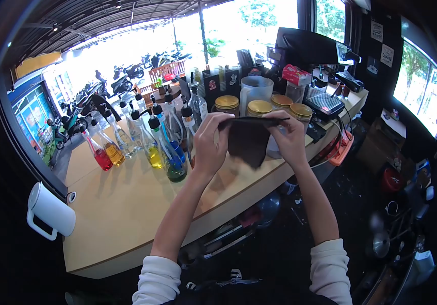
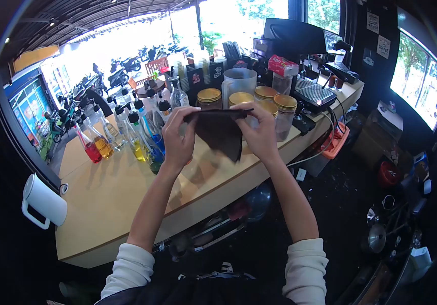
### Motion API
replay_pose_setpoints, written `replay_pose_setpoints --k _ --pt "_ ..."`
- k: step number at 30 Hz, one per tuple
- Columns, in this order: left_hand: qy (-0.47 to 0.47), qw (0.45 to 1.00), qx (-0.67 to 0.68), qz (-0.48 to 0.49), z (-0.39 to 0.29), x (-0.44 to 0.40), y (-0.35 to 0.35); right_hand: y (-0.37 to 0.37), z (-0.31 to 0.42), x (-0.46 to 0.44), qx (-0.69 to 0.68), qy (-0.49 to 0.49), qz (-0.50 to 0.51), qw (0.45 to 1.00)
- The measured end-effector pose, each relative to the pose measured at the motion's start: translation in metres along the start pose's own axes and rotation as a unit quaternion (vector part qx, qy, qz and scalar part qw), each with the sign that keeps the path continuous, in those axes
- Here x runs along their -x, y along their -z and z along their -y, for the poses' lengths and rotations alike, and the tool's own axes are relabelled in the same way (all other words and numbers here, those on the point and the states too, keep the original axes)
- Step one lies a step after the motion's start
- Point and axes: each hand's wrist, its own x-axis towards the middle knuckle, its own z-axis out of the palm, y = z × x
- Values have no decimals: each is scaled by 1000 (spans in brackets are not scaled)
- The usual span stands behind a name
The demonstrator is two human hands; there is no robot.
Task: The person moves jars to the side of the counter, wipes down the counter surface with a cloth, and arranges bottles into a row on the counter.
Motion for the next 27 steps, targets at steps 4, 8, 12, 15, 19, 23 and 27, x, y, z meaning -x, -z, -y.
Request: replay_pose_setpoints --k 4,8,12,15,19,23,27 --pt "93 986 63 123 13 54 17 0 -35 52 -31 -75 94 992" --pt "229 945 29 230 34 116 29 -10 -85 109 -148 -266 201 931" --pt "273 949 -25 155 72 116 2 -35 -85 79 26 -313 163 935" --pt "219 969 -73 92 86 112 -12 -61 -140 82 150 -107 34 982" --pt "219 933 -108 263 71 144 -9 -76 -121 110 288 -28 139 947" --pt "133 907 -215 338 74 171 -4 -90 -120 134 356 -9 243 902" --pt "188 936 -57 294 62 142 26 -95 -110 116 339 -27 244 908"
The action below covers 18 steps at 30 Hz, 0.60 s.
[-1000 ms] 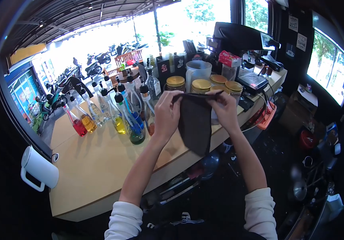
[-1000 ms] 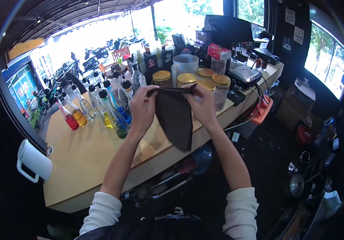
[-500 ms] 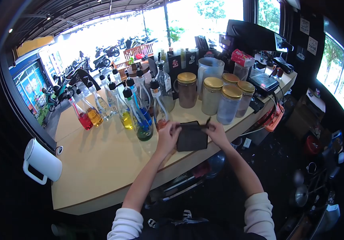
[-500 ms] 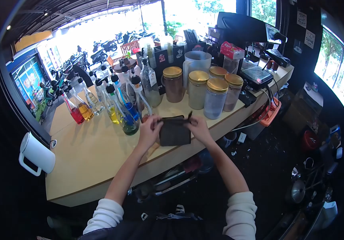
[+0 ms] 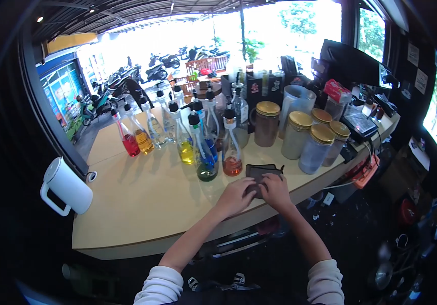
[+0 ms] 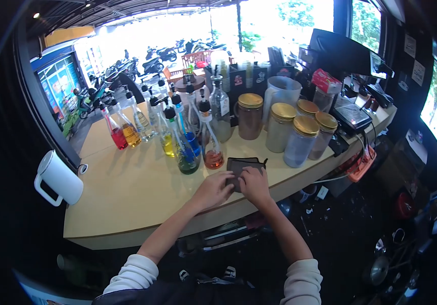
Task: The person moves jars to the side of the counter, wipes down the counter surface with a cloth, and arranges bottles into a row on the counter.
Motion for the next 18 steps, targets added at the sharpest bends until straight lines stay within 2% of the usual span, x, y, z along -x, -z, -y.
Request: replay_pose_setpoints --k 1,2,4,5,7,8,9,10,13,14,16,18 --pt "1 997 32 -68 -5 4 13 0 1 -6 -39 6 -12 999" --pt "4 997 27 -71 2 9 22 -2 4 -13 -43 12 -11 999" --pt "113 951 132 -257 17 19 37 -2 17 -25 -281 -19 -75 956" --pt "116 950 130 -259 25 21 43 -6 19 -34 -336 -52 -56 939" --pt "124 900 39 -417 37 12 58 -8 34 -51 -349 -63 -69 933" --pt "125 899 37 -418 43 9 63 -9 39 -60 -358 -74 -84 927" --pt "133 909 45 -392 51 7 67 -15 38 -71 -378 -91 -42 920" --pt "142 918 53 -366 63 6 68 -22 39 -79 -378 -89 -41 921" --pt "139 931 57 -332 98 -3 64 -52 35 -98 -378 -76 -69 920" --pt "145 939 71 -304 108 -5 62 -66 31 -104 -387 -47 -73 918" --pt "142 934 53 -322 105 -10 63 -71 30 -112 -396 -14 -76 915" --pt "162 930 128 -305 101 -11 66 -71 32 -115 -417 -6 -73 906"
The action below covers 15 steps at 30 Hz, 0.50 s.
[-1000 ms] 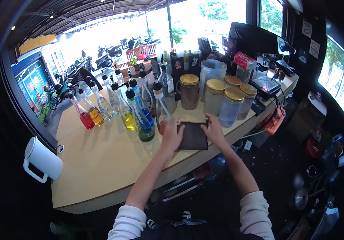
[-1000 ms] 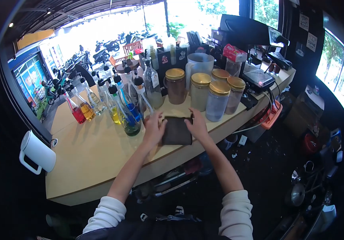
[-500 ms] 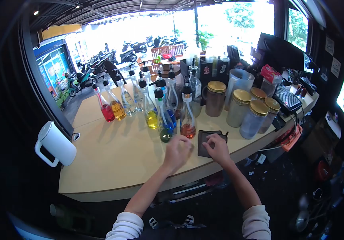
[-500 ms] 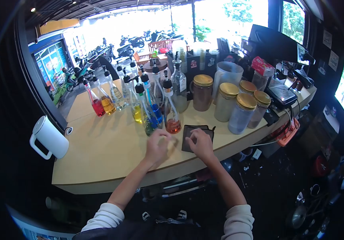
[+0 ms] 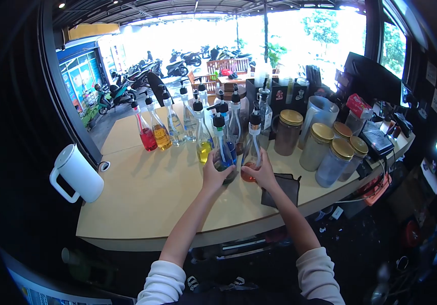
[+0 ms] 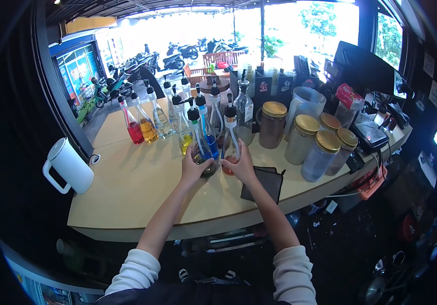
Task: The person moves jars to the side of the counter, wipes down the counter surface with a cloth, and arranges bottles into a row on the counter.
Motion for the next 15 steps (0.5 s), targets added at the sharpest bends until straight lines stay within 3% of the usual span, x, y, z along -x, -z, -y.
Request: replay_pose_setpoints --k 3,9,15 --pt "0 998 -42 -35 -8 6 5 2 8 1 -2 -57 29 998" --pt "17 998 -40 -48 -17 15 44 -1 11 3 20 -35 -4 999" --pt "1 998 -46 -42 -17 10 69 -6 26 6 18 -75 5 997"
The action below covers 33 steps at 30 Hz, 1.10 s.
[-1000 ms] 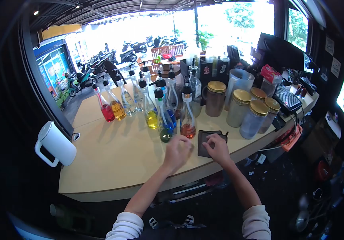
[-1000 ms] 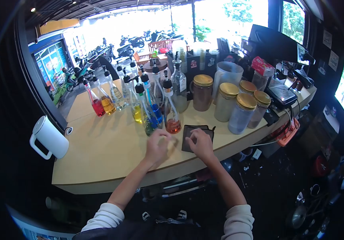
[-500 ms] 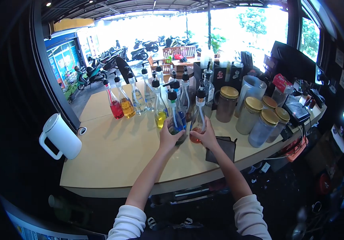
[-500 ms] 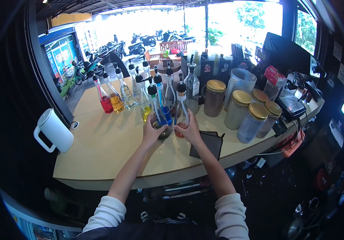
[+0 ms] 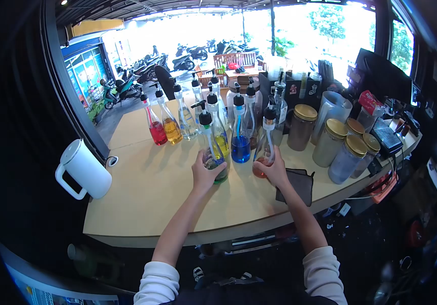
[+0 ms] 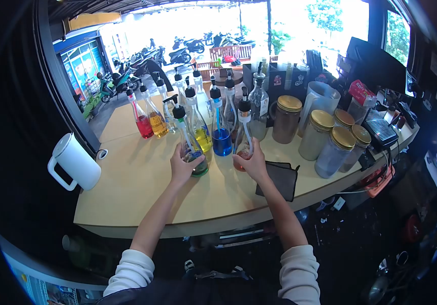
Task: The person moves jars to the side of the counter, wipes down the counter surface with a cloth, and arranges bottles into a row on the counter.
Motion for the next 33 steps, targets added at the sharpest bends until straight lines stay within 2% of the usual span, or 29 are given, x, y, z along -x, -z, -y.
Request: replay_pose_setpoints --k 8,10,18,20,23,24,27,28,29,31,33 --pt "-2 998 23 58 15 -15 1 -20 6 8 -21 -34 -48 998" --pt "6 996 25 83 12 -19 5 -28 -1 8 2 18 -84 996" --pt "-17 988 4 155 30 -27 14 -58 19 20 -17 -29 -98 995" --pt "-23 972 79 219 38 -31 23 -66 17 22 -23 -33 -112 993" --pt "-10 961 147 236 55 -48 46 -77 11 29 -18 -20 -166 986" --pt "42 949 216 228 60 -55 51 -78 11 28 10 -7 -178 984" --pt "97 955 185 210 72 -75 55 -79 12 30 49 -15 -181 982" --pt "62 967 113 219 77 -82 53 -79 12 29 61 -4 -185 981" --pt "62 967 116 220 81 -87 48 -78 11 28 75 7 -189 979" --pt "32 966 21 255 84 -94 34 -79 10 28 82 6 -193 978" --pt "17 961 61 268 96 -102 18 -78 11 28 88 7 -197 976"
